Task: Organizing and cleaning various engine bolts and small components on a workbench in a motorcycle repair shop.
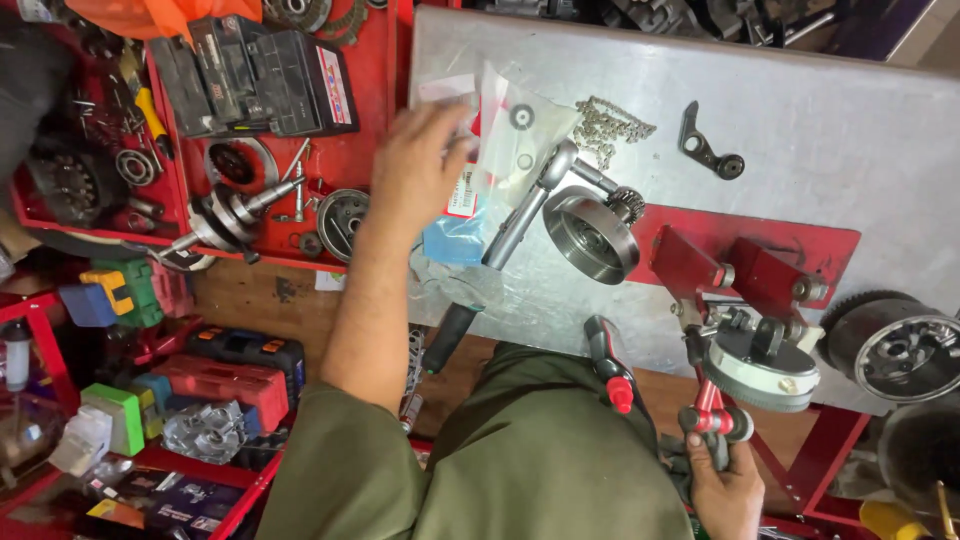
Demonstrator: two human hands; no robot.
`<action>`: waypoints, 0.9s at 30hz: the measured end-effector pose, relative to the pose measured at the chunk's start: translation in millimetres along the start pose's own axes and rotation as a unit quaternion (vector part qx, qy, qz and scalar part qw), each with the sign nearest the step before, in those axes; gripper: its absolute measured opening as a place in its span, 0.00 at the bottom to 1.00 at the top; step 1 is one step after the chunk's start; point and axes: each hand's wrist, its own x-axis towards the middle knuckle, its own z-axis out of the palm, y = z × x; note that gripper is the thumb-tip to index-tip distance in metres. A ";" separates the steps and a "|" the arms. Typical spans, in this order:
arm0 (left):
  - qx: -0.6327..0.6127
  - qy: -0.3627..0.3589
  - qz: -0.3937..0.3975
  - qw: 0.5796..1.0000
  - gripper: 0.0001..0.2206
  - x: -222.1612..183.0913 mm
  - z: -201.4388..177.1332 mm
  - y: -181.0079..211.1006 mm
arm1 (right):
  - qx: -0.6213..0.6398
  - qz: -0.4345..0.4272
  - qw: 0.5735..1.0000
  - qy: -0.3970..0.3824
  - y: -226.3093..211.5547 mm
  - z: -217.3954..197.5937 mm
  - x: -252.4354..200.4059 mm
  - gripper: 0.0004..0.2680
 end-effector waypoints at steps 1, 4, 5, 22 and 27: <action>0.109 0.064 0.025 0.992 0.22 2.1 -4.2 -9.0 | 0.000 -0.006 1.000 -0.002 1.4 0.1 -0.8 0.16; 0.113 -0.038 -0.026 0.993 0.31 3.9 -10.6 -21.2 | -0.004 -0.007 1.000 -0.002 9.8 4.5 1.7 0.17; 0.114 -0.037 -0.024 0.992 0.31 3.6 -8.1 -25.4 | -0.002 -0.007 1.000 -0.001 8.0 4.0 0.8 0.17; -0.407 0.236 0.098 0.877 0.13 -81.4 -4.1 -25.5 | -0.006 -0.117 0.990 -0.082 -25.5 -17.6 -24.1 0.17; -0.546 0.156 0.105 0.816 0.09 -131.1 44.1 12.2 | 0.002 -0.290 0.949 -0.124 -60.8 -28.8 -43.9 0.19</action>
